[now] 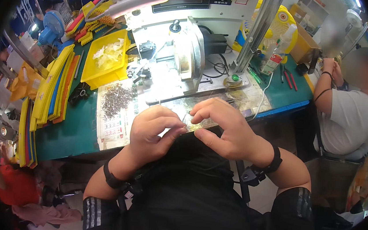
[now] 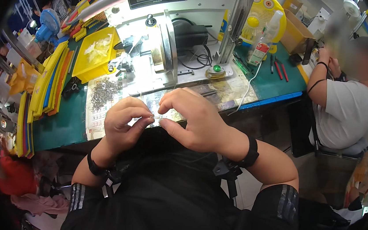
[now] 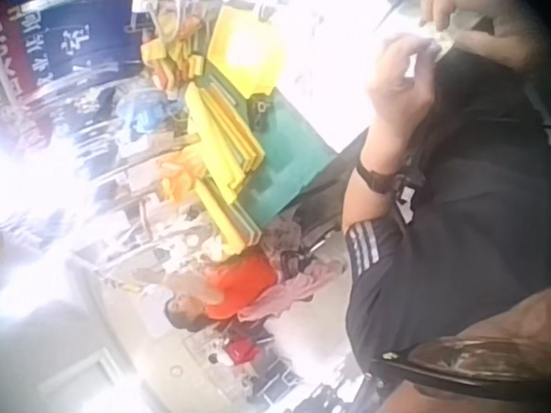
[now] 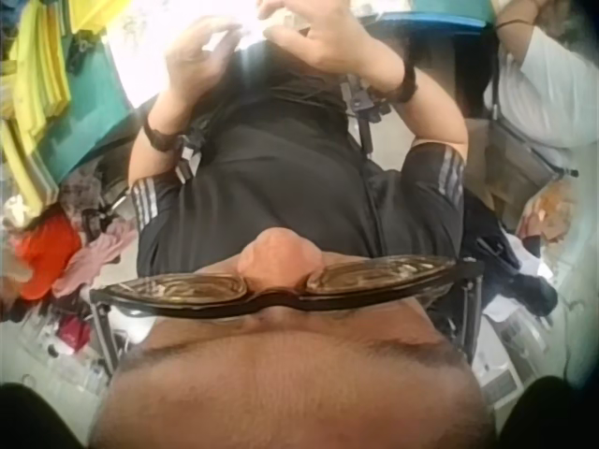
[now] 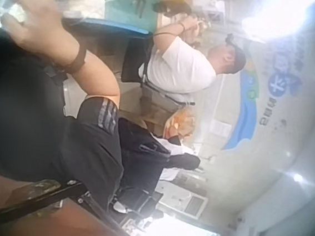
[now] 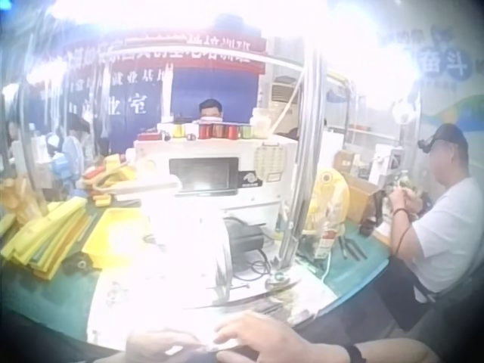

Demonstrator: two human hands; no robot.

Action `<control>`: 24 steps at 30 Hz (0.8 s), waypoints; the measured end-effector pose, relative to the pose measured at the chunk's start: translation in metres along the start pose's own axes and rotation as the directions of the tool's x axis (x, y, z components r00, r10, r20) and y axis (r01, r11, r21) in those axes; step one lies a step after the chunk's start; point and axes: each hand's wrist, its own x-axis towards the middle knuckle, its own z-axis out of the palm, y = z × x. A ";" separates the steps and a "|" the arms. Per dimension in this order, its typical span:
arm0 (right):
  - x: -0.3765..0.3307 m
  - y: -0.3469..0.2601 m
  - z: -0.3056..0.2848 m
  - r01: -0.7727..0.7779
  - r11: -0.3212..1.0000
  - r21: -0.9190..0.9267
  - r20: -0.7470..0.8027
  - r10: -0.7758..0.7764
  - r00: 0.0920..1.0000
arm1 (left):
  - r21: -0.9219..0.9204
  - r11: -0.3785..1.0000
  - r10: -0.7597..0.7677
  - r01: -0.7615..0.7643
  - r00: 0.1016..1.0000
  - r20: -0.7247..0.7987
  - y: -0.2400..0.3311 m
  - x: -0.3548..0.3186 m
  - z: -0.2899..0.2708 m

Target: The recorder is using various tools and materials to assemble small electronic components or jewelry at a workstation.

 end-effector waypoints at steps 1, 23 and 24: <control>-0.001 0.001 0.001 -0.078 0.995 0.058 0.050 0.075 0.996 | 0.005 1.000 0.007 -0.007 1.000 -0.005 0.000 0.000 0.001; -0.155 -0.013 -0.092 -0.328 0.599 0.730 0.183 0.292 0.939 | 0.023 0.998 0.056 -0.059 0.989 0.137 0.008 0.010 0.017; -0.178 0.004 -0.096 -0.337 0.526 0.781 0.147 0.369 0.918 | 0.022 0.999 0.041 -0.045 0.987 0.156 0.011 0.014 0.021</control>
